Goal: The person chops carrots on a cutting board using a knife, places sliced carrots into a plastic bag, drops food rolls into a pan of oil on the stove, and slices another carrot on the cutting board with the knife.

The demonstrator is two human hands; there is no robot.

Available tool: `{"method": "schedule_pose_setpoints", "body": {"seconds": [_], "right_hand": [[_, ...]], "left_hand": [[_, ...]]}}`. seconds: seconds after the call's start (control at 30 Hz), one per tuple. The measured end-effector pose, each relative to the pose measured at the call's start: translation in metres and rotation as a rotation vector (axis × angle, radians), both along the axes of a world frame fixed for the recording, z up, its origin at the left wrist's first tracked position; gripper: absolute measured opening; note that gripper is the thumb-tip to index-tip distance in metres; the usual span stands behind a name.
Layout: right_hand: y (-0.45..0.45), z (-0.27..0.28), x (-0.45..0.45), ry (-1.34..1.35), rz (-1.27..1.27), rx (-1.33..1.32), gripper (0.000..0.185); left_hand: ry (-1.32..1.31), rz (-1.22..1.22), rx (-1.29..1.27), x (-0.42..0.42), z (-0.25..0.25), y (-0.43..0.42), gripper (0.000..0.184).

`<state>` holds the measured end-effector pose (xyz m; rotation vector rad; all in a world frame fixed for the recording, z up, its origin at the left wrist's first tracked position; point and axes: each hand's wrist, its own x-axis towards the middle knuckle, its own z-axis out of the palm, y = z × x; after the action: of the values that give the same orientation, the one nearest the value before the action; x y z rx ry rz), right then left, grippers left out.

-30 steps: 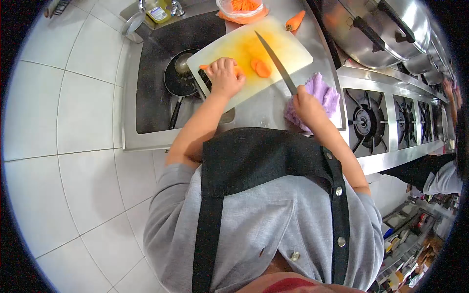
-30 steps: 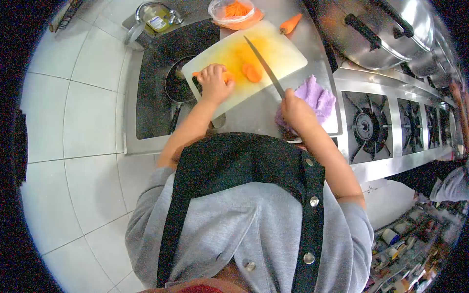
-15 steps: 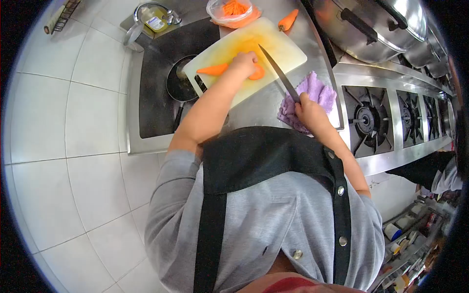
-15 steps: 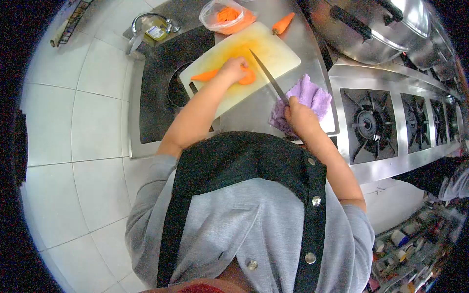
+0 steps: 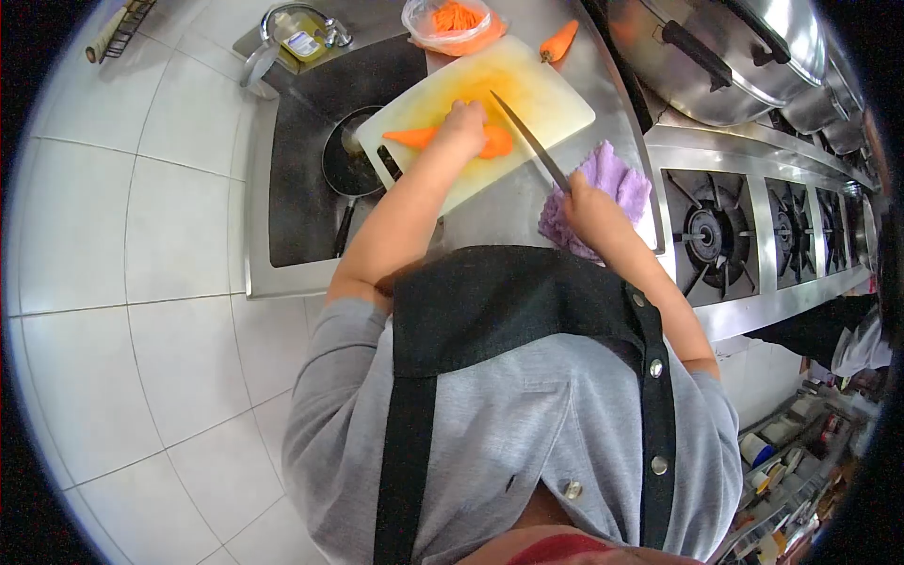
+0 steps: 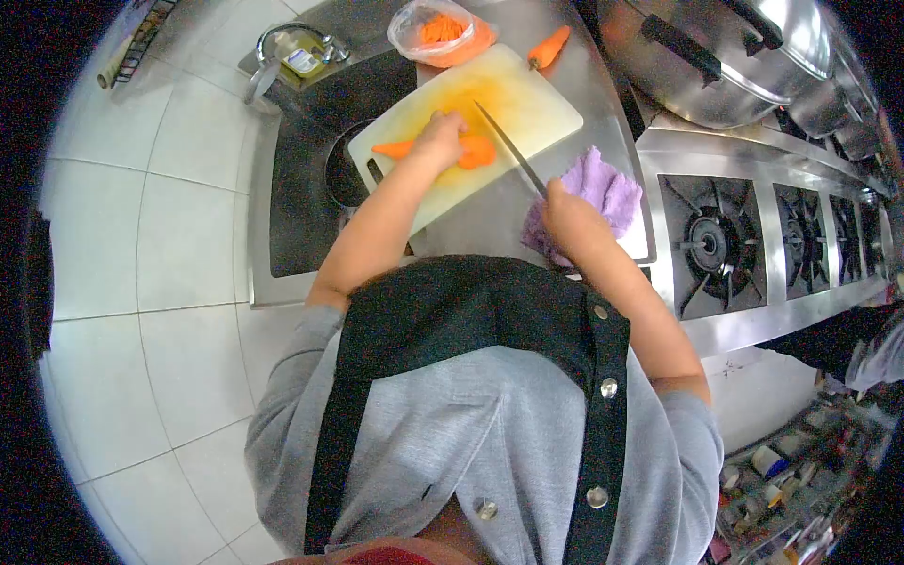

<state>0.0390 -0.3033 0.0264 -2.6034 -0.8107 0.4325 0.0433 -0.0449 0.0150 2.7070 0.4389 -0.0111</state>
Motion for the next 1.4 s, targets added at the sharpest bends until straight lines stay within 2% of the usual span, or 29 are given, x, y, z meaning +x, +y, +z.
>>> {"method": "schedule_pose_setpoints", "body": {"seconds": [0.07,0.13,0.17,0.2,0.23,0.27,0.33,0.43,0.53,0.6,0.63,0.77,0.87,0.9,0.93,0.97,1.0,1.03,1.07,1.1,1.17,1.2,1.23,1.27,1.3,1.33,1.37,1.4], "right_hand": [[0.016,0.012,0.004,-0.010,0.022,-0.048,0.021],[0.036,0.023,0.009,-0.013,0.059,-0.122,0.022],[0.047,0.025,0.012,-0.020,0.065,-0.131,0.022],[0.058,0.025,0.016,-0.035,0.076,-0.141,0.022],[0.067,0.025,0.019,-0.049,0.086,-0.152,0.023],[0.074,0.023,0.021,-0.055,0.096,-0.165,0.023],[0.087,0.021,0.026,-0.036,0.107,-0.185,0.024],[0.100,0.036,0.039,-0.021,0.225,-0.220,0.023],[0.103,0.045,0.035,0.042,0.116,-0.240,0.023],[0.098,-0.010,0.034,-0.069,0.089,-0.123,0.021],[0.099,-0.009,0.031,-0.073,0.091,-0.143,0.021],[0.107,0.018,0.043,-0.043,0.161,-0.175,0.022],[0.106,0.006,0.025,-0.059,0.098,-0.146,0.021],[0.109,0.000,0.023,-0.091,0.072,-0.181,0.020],[0.113,0.002,0.035,-0.107,0.076,-0.180,0.020],[0.114,0.001,0.045,-0.100,0.129,-0.207,0.020],[0.112,0.006,0.042,-0.076,0.176,-0.238,0.020],[0.115,0.035,0.033,-0.036,0.144,-0.244,0.020],[0.117,0.028,0.032,-0.040,0.146,-0.242,0.020],[0.114,0.012,0.029,-0.053,0.112,-0.213,0.020],[0.110,-0.010,0.028,-0.137,0.069,-0.175,0.019],[0.116,0.003,0.038,-0.153,0.074,-0.170,0.019],[0.119,0.017,0.041,-0.107,0.124,-0.165,0.019],[0.116,0.022,0.040,-0.052,0.171,-0.164,0.018],[0.115,0.021,0.042,-0.064,0.175,-0.190,0.018],[0.115,0.007,0.042,-0.067,0.176,-0.189,0.018],[0.112,-0.019,0.038,-0.116,0.132,-0.142,0.018],[0.110,-0.030,0.037,-0.175,0.086,-0.092,0.017]], "left_hand": [[-0.060,-0.006,-0.052,-0.002,-0.002,0.000,0.017],[0.109,-0.059,-0.141,0.007,-0.021,0.005,0.015],[0.102,-0.053,-0.151,0.013,-0.039,0.009,0.015],[0.025,0.051,-0.348,0.021,-0.067,0.014,0.012],[-0.052,0.157,-0.545,0.021,-0.069,0.012,0.010],[-0.059,0.165,-0.558,0.020,-0.070,0.011,0.010],[-0.006,-0.070,-0.052,0.006,-0.024,-0.003,0.012],[0.104,-0.065,0.035,0.013,-0.015,-0.006,0.018],[0.216,-0.131,0.030,0.014,-0.001,-0.004,0.020],[0.292,-0.178,0.003,0.012,0.027,-0.006,0.020],[0.376,-0.226,-0.019,0.010,0.034,-0.008,0.020],[0.229,-0.106,0.047,0.026,-0.012,0.000,0.028],[0.279,-0.188,0.010,0.038,-0.033,0.005,0.031],[0.177,-0.144,-0.091,0.036,-0.035,0.004,0.031],[0.068,-0.094,-0.189,0.040,-0.034,0.007,0.031],[0.051,-0.174,-0.057,0.039,-0.037,0.009,0.031],[0.071,-0.178,-0.066,0.034,-0.035,0.005,0.031],[0.211,-0.194,-0.008,0.037,-0.031,0.006,0.030],[0.345,-0.206,0.050,0.040,-0.026,0.008,0.030],[0.276,-0.116,-0.116,0.038,-0.028,0.009,0.025],[0.183,-0.108,-0.057,0.031,-0.028,0.004,0.023],[0.095,-0.084,0.005,0.031,-0.025,0.006,0.022],[0.074,-0.093,-0.074,0.031,-0.025,0.008,0.024],[0.095,-0.098,-0.080,0.026,-0.028,0.003,0.024],[0.208,-0.121,-0.025,0.025,-0.010,0.004,0.025],[0.319,-0.143,0.026,0.027,-0.003,0.005,0.026],[0.185,-0.129,-0.038,0.023,-0.002,0.003,0.023],[0.176,-0.135,-0.037,0.024,-0.008,0.001,0.023]]}}
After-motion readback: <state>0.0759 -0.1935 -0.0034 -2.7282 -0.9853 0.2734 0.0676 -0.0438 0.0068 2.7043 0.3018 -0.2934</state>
